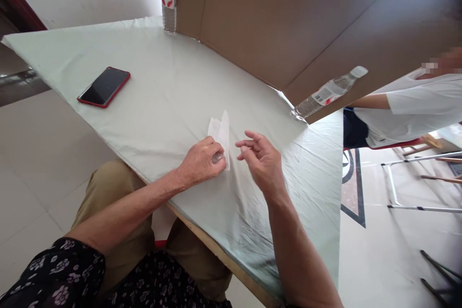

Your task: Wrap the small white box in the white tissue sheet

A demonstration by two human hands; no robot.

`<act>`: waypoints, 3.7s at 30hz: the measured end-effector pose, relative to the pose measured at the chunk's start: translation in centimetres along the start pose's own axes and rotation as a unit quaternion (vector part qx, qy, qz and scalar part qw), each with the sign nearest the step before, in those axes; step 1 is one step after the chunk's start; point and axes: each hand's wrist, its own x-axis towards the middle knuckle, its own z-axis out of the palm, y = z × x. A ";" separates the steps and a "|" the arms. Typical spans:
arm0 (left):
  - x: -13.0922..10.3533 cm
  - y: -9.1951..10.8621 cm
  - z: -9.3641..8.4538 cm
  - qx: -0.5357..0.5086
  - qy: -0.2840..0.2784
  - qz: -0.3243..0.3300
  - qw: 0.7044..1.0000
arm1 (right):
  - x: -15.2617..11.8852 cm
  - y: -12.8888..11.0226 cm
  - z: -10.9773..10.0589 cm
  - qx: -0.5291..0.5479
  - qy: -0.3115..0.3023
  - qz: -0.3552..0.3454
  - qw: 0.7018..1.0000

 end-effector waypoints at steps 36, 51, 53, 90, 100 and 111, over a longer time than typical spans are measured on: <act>-1.0 -0.3 0.9 0.137 0.074 0.159 0.975 | 9.1 3.2 5.1 0.187 -0.121 0.136 0.965; -1.0 -0.9 1.1 0.093 0.073 0.121 0.986 | 7.7 1.9 4.7 0.325 -0.174 0.118 0.922; -1.1 -1.0 1.0 0.102 0.074 0.110 0.986 | 7.0 1.3 4.2 0.291 -0.166 0.097 0.937; 0.0 -3.8 -1.6 -0.030 -0.067 0.114 0.991 | -0.7 5.7 3.3 -0.108 -0.148 -0.345 0.920; 3.3 -1.3 -2.6 -0.070 -0.111 -0.197 0.972 | 3.3 3.8 2.1 0.229 -0.256 0.022 0.939; 2.7 -2.0 -2.8 -0.283 -0.111 -0.191 0.934 | 1.9 5.7 4.2 0.215 -0.159 0.036 0.963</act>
